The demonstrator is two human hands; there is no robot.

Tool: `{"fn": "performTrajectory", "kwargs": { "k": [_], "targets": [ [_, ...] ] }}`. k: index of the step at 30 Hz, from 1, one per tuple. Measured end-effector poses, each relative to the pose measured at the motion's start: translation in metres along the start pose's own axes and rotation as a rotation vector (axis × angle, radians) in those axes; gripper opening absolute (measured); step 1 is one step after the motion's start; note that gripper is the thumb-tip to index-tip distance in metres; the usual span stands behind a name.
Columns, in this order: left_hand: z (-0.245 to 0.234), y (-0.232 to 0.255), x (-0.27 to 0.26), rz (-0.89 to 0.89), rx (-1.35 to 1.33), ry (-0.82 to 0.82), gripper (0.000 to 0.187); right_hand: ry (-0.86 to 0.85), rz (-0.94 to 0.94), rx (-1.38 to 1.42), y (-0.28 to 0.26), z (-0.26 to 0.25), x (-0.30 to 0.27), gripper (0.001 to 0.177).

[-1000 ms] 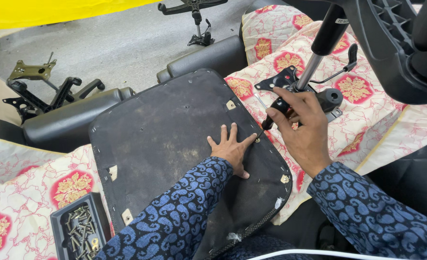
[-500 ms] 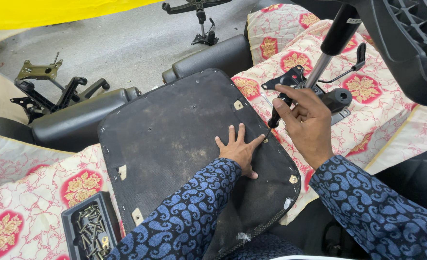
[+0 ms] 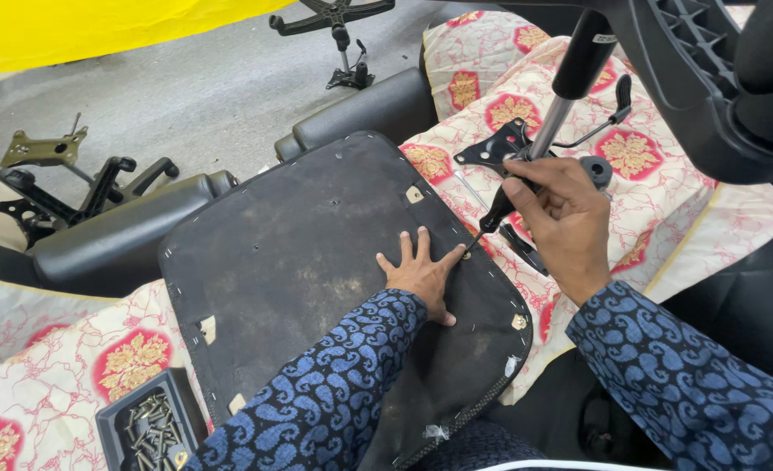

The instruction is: The person uses a screwdriver to tighten screws into a black chair seat base. They repeatedly insert screws and turn them clockwise, working on multiple fastening points around the seat perimeter.

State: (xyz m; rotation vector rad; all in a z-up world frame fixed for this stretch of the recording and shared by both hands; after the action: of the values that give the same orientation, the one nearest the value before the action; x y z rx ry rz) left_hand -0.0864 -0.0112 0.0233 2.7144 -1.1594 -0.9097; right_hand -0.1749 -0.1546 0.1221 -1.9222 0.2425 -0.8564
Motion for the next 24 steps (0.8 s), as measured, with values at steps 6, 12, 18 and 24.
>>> {"fn": "performTrajectory", "kwargs": {
  "k": [6,12,18,24],
  "targets": [
    [0.0016,-0.0003,0.0,-0.002,0.004,-0.001,0.126,-0.008,0.02,-0.028,0.0007,-0.0035,0.0016,0.024],
    [0.0028,0.0,0.0016,-0.01,-0.018,0.014,0.126,-0.081,0.208,0.248,0.0065,-0.0062,0.0085,0.028],
    [0.0037,-0.0013,-0.0003,-0.01,-0.036,0.047,0.125,0.0,-0.02,-0.023,0.0055,0.0035,0.0084,0.022],
    [0.0056,-0.0028,-0.0007,-0.004,-0.04,0.061,0.123,0.004,0.258,0.265,0.0043,-0.0032,0.0051,0.027]
  ]
}}
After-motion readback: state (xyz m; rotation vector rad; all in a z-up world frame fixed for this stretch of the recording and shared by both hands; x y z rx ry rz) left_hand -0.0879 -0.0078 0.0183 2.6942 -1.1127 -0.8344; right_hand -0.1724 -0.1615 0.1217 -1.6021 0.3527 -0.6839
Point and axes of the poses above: each hand's wrist, its own x-axis towards the middle knuckle, its own z-axis out of the palm, y = z × x, the point moved 3 cm from there along x, towards the middle knuckle, and after that the axes turned 1 degree about -z, right-handed, at the moved point
